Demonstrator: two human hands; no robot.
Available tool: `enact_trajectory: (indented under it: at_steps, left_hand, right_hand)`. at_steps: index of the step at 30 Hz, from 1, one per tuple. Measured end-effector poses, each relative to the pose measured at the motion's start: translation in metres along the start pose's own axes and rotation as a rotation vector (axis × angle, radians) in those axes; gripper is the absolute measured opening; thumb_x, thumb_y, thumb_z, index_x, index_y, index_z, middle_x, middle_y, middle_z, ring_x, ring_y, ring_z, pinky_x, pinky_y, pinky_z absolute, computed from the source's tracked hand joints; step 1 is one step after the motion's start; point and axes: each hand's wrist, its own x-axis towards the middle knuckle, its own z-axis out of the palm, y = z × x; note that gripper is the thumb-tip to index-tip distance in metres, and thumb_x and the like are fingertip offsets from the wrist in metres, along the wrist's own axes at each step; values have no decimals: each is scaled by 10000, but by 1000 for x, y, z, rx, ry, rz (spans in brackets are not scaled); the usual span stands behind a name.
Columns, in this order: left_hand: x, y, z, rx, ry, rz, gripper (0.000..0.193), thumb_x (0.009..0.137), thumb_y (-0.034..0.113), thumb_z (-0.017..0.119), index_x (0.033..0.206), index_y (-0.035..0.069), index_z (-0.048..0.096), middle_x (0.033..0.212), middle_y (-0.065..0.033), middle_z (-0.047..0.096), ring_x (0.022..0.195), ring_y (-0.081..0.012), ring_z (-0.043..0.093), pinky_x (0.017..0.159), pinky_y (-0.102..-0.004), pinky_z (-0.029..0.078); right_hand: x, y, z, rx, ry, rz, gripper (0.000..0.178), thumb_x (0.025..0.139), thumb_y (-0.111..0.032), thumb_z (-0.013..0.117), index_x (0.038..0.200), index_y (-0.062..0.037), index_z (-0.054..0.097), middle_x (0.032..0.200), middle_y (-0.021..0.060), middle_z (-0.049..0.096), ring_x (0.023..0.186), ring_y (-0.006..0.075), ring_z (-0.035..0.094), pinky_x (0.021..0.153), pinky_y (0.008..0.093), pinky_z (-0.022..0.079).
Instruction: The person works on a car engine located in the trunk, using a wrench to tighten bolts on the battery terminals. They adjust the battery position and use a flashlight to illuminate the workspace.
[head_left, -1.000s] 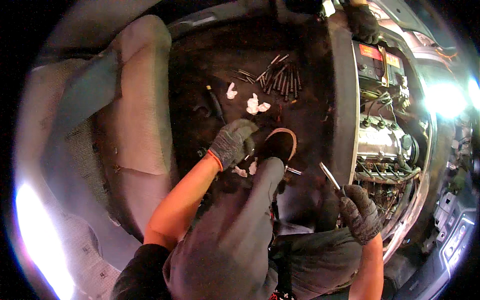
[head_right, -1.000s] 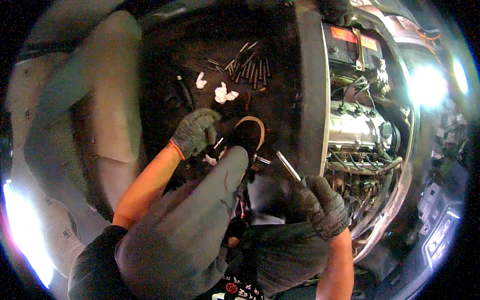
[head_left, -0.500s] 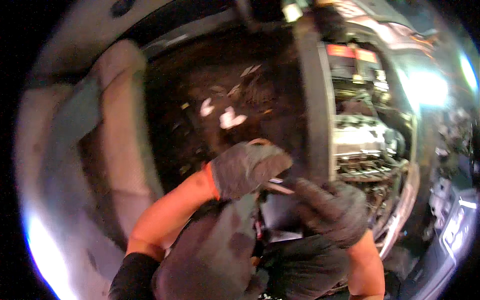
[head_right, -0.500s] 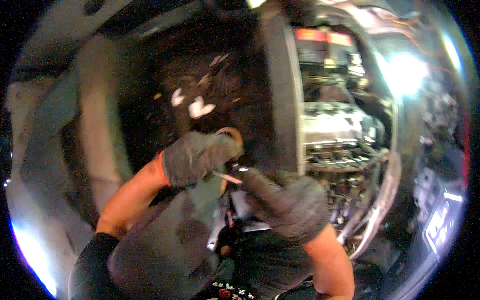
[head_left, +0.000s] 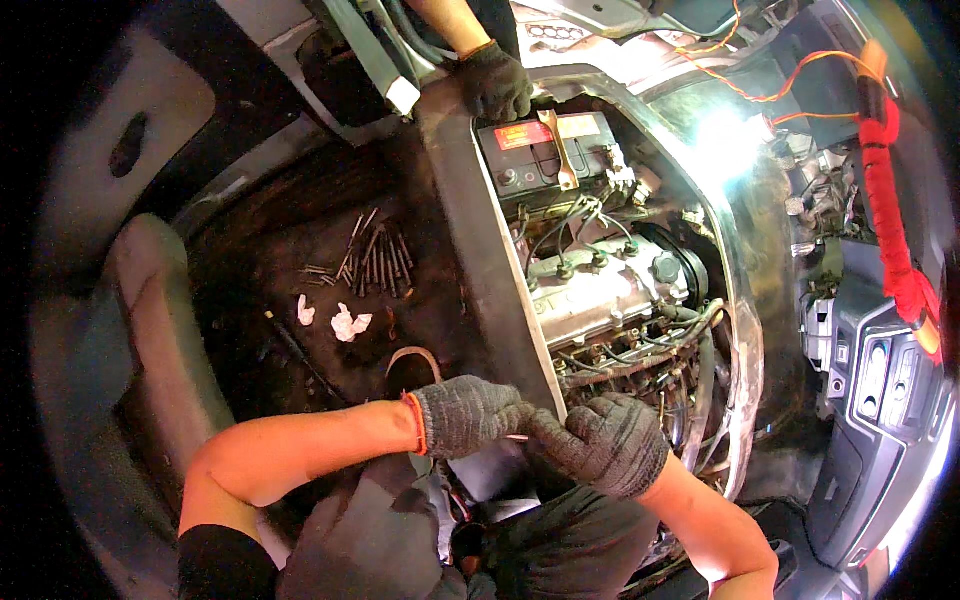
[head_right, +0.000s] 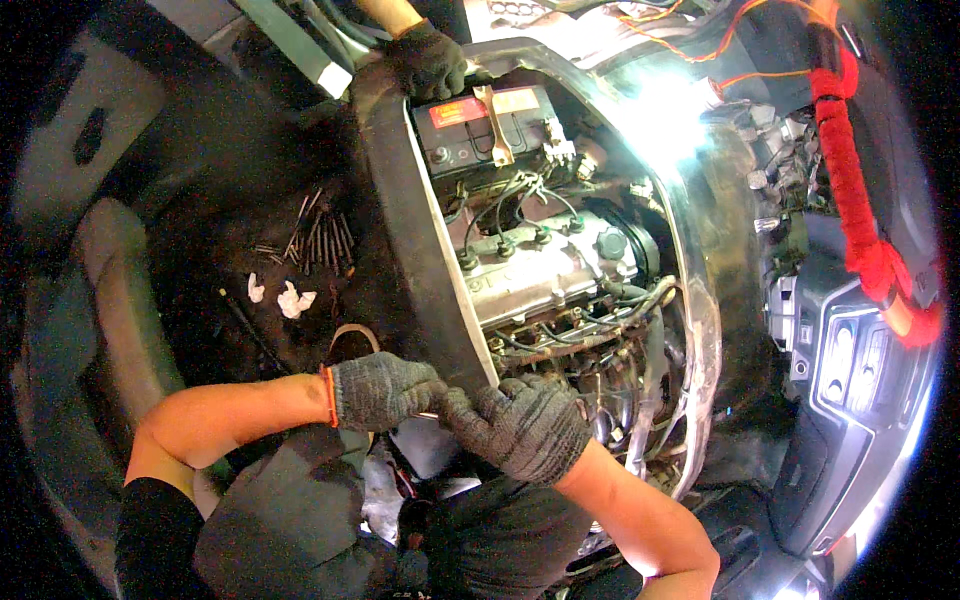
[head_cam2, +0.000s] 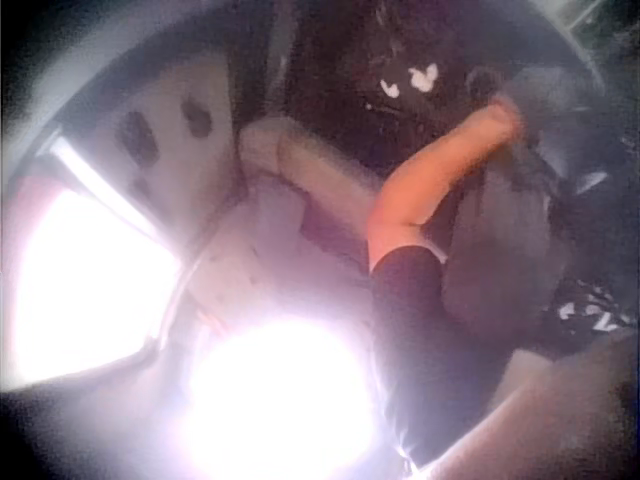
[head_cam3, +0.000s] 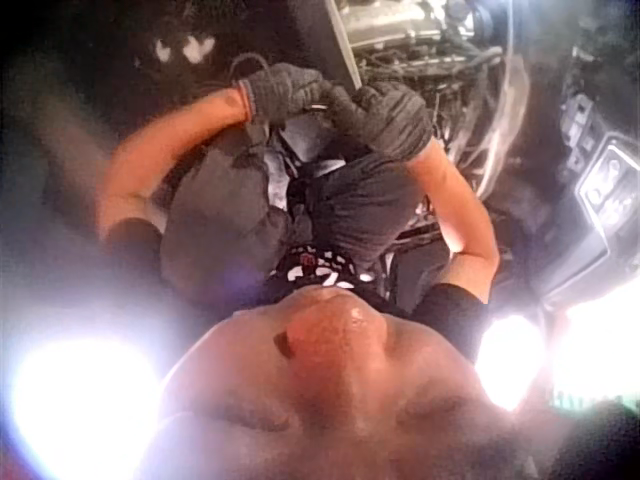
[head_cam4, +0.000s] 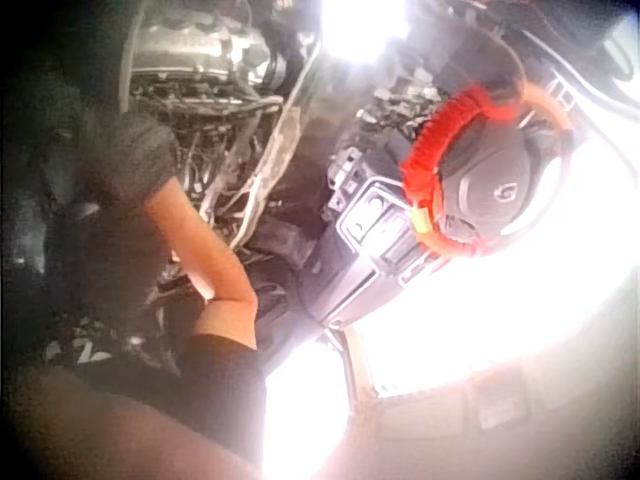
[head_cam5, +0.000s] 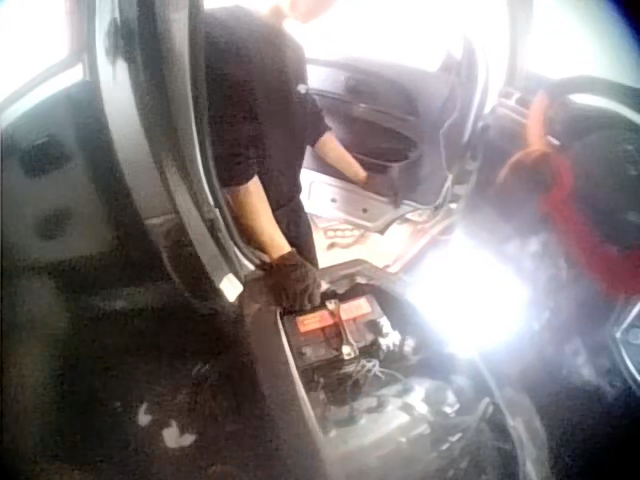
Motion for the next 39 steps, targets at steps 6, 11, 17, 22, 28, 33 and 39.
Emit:
enact_trajectory:
  at_steps: [6, 11, 17, 22, 28, 33, 39]
  left_hand:
    - [37, -6, 15, 143, -87, -179, 193, 897, 218, 592, 1038, 95, 642, 873, -114, 561, 749, -252, 651, 576, -343, 537]
    - [100, -30, -44, 270, 159, 93, 262, 881, 220, 587, 1102, 82, 620, 971, -117, 614, 845, -296, 678, 657, -397, 572]
    - [89, -56, -136, -601, 306, -409, 368, 1029, 359, 530, 998, 38, 708, 876, -73, 692, 866, -191, 686, 818, -314, 551]
    - [75, -52, -112, -794, 200, -566, 606, 1031, 536, 463, 797, 18, 673, 662, -90, 643, 565, -196, 595, 615, -403, 509]
    - [85, -76, -88, -512, 228, -465, 599, 1065, 484, 401, 853, -7, 669, 685, -171, 620, 646, -244, 618, 667, -402, 498]
    - [86, -119, -30, -966, 477, -439, 487, 1068, 455, 423, 997, 25, 643, 802, -90, 652, 718, -159, 603, 706, -324, 497]
    - [104, -168, -19, 43, 784, -434, 207, 957, 295, 603, 943, 89, 608, 733, -98, 652, 588, -289, 647, 528, -432, 501]
  right_hand:
    - [10, -2, 42, 1276, -152, 635, 340, 940, -314, 692, 1148, -45, 694, 949, 74, 726, 854, 205, 665, 788, 351, 539]
    - [21, 46, 40, 1465, 27, 835, 337, 942, -293, 701, 1118, -6, 690, 1003, 45, 686, 922, 130, 606, 819, 301, 502]
    - [14, 61, 14, 1572, 189, 933, 410, 897, -264, 731, 1191, 17, 676, 1010, 48, 702, 897, 145, 648, 827, 294, 516]
    - [27, 56, 17, 1057, 189, 798, 389, 874, -299, 758, 1146, -26, 700, 951, 81, 726, 889, 169, 680, 837, 347, 534]
    - [44, 53, -3, 1090, 116, 846, 346, 884, -333, 747, 1028, -21, 711, 849, 62, 697, 773, 140, 629, 700, 319, 513]
    - [50, 83, -32, 1537, 36, 1003, 350, 897, -321, 730, 1070, -18, 698, 930, 58, 679, 815, 134, 622, 741, 295, 515]
    - [100, 184, -80, 486, 225, 702, 305, 886, -173, 725, 1154, -44, 656, 1084, 133, 723, 973, 230, 685, 890, 364, 536]
